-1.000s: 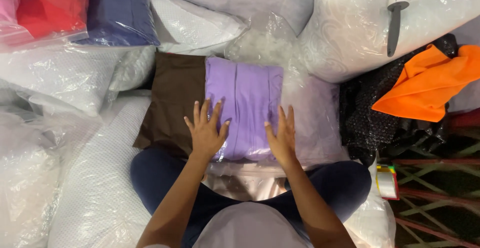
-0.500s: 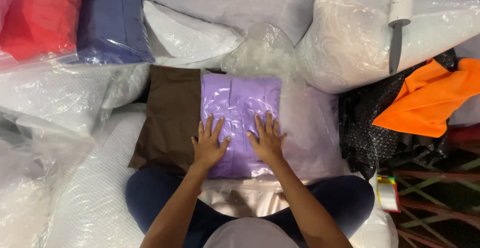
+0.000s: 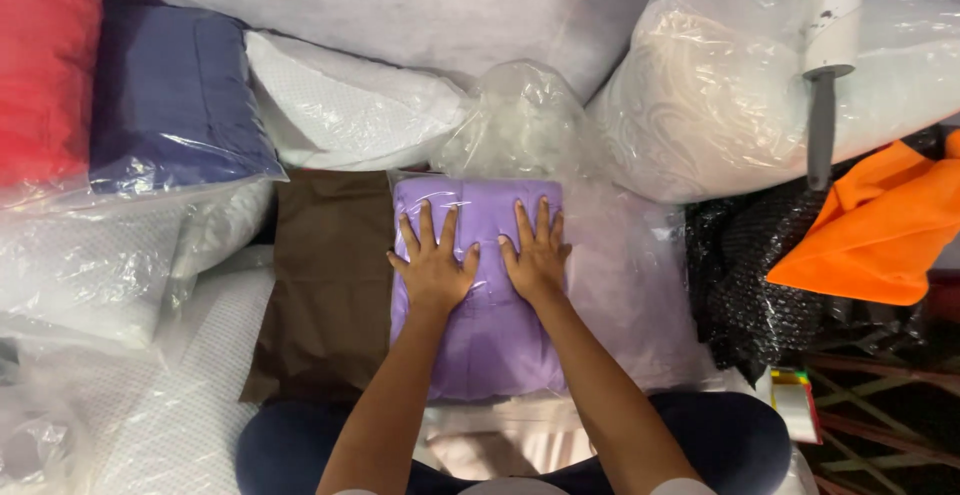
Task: Cleaning fabric pieces with a lint roller and packing them into plastic bags
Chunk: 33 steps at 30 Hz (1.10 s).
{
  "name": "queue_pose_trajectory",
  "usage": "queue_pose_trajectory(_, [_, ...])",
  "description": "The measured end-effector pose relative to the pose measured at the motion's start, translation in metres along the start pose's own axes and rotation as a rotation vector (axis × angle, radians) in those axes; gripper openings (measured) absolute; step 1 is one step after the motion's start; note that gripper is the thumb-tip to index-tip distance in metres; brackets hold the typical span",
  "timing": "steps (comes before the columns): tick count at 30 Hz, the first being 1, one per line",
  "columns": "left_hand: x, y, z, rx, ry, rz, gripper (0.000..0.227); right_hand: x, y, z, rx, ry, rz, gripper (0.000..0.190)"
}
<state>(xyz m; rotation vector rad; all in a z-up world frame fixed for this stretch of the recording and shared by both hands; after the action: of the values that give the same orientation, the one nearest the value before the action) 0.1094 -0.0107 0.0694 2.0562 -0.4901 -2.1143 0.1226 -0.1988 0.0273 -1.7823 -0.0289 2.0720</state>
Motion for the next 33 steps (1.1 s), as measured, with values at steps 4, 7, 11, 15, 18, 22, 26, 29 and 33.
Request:
queue_pose_trajectory(4, [0.0, 0.001, 0.003, 0.063, 0.231, -0.108, 0.075, 0.012, 0.0, -0.002, -0.008, 0.115, 0.129, 0.07])
queue_pose_trajectory(7, [0.0, 0.001, -0.004, 0.081, 0.324, -0.158, 0.074, 0.014, -0.003, -0.01, 0.016, 0.121, 0.178, 0.071])
queue_pose_trajectory(11, [0.0, 0.002, -0.005, 0.082, 0.346, -0.18, 0.073, 0.012, -0.001, -0.011, 0.021, 0.061, 0.141, 0.071])
queue_pose_trajectory(15, [0.006, 0.0, -0.005, 0.106, 0.35, -0.156, 0.076, -0.02, 0.002, 0.009, 0.018, 0.006, 0.088, 0.074])
queue_pose_trajectory(18, [0.005, -0.001, -0.001, 0.102, 0.355, -0.165, 0.074, -0.058, 0.0, 0.074, -0.05, 0.032, 0.178, 0.076])
queue_pose_trajectory(22, [0.008, -0.009, -0.005, 0.005, 0.155, -0.067, 0.076, -0.02, 0.004, 0.136, -0.142, -0.113, 0.114, 0.077])
queue_pose_trajectory(26, [0.008, -0.01, -0.003, -0.071, -0.165, 0.097, 0.079, -0.005, 0.001, 0.143, -0.14, -0.15, 0.092, 0.077])
queue_pose_trajectory(29, [-0.017, -0.006, 0.002, -0.089, -0.275, 0.312, 0.077, -0.011, -0.001, 0.144, -0.109, -0.251, 0.046, 0.076])
queue_pose_trajectory(33, [-0.047, -0.021, 0.04, -0.12, -0.129, 0.615, 0.087, -0.012, 0.014, 0.152, -0.143, -0.171, -0.024, 0.076])
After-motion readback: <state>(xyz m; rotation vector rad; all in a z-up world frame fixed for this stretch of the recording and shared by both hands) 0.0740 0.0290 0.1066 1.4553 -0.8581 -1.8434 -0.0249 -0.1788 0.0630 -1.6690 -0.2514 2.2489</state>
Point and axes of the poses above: each hand's wrist, its own z-axis away from the middle knuckle, its own x-axis out of the palm, y = z × x, the point moved 9 cm from there along -z, towards the middle knuckle, and after that the axes turned 10 degrees about x, right-handed, at the moved point
